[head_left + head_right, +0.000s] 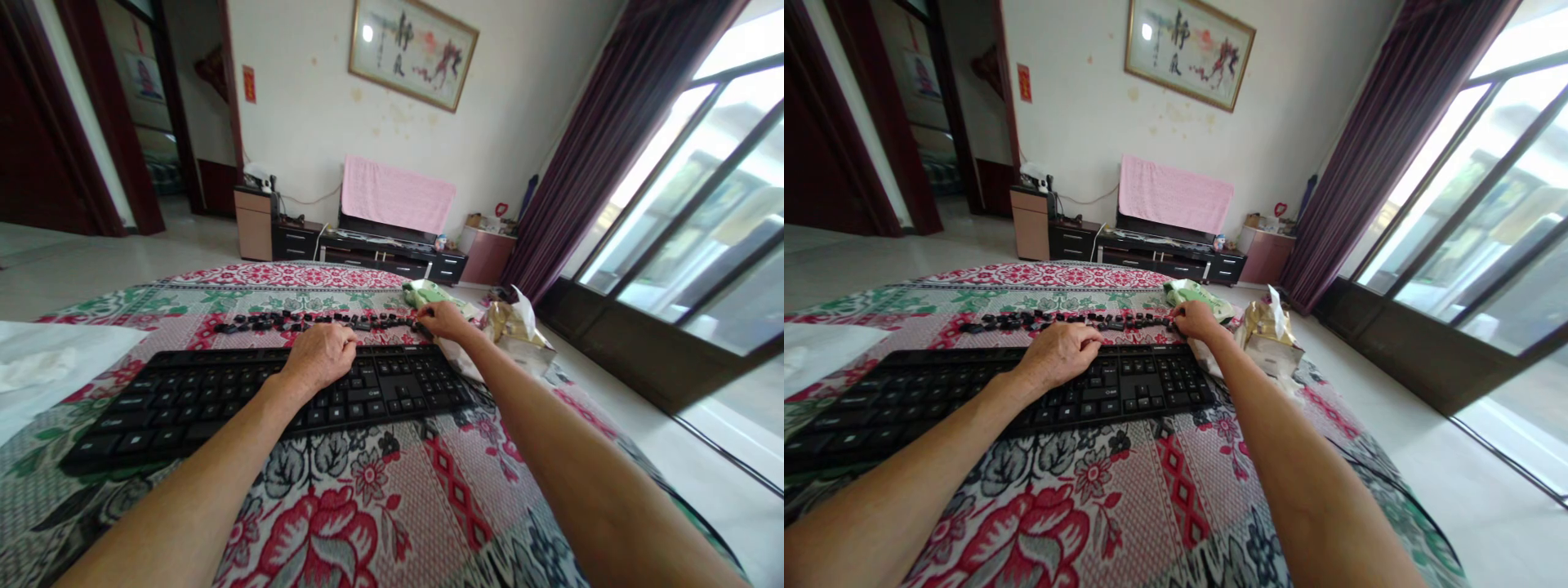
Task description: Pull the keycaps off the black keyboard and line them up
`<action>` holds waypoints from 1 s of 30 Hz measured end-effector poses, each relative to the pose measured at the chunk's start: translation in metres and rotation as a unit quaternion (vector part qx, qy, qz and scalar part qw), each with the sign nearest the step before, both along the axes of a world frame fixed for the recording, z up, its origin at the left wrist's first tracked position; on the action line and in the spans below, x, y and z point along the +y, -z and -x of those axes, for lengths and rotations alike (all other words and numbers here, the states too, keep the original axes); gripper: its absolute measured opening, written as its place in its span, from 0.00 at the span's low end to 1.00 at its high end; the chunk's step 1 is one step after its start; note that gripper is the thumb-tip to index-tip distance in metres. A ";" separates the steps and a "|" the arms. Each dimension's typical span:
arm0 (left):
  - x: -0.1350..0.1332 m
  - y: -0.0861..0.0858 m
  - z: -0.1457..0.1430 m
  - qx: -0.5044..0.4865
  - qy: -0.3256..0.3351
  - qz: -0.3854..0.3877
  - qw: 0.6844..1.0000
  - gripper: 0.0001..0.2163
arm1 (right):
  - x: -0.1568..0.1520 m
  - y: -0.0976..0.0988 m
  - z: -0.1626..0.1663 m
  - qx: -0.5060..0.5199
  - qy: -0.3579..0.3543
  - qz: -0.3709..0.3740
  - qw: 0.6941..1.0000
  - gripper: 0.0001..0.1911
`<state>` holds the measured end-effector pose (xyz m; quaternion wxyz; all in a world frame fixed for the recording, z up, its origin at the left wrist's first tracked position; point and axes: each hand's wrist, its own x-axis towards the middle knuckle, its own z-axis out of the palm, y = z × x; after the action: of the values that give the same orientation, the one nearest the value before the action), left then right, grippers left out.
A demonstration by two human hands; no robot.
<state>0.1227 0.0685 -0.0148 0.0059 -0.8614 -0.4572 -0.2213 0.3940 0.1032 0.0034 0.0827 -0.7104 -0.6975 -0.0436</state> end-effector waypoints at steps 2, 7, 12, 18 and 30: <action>0.000 0.000 0.000 0.003 -0.006 -0.002 1.000 0.15 | 0.007 0.001 -0.003 0.005 0.051 0.001 0.999 0.14; 0.001 0.001 0.000 0.001 -0.007 -0.004 1.000 0.14 | 0.018 0.000 0.001 -0.017 0.121 0.048 0.991 0.14; 0.002 0.003 0.000 -0.002 -0.001 -0.005 1.000 0.14 | 0.021 -0.010 0.011 -0.028 0.141 0.095 0.985 0.16; 0.002 0.003 0.000 -0.002 0.005 -0.012 1.000 0.15 | 0.036 -0.008 0.014 -0.035 0.169 0.136 0.976 0.09; 0.001 0.002 -0.001 -0.001 -0.005 -0.002 1.000 0.15 | 0.039 0.000 0.014 0.002 0.195 0.100 0.976 0.09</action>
<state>0.1232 0.0692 -0.0168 0.0086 -0.8589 -0.4612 -0.2227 0.3800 0.1421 0.0032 0.0021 -0.8375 -0.5463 0.0127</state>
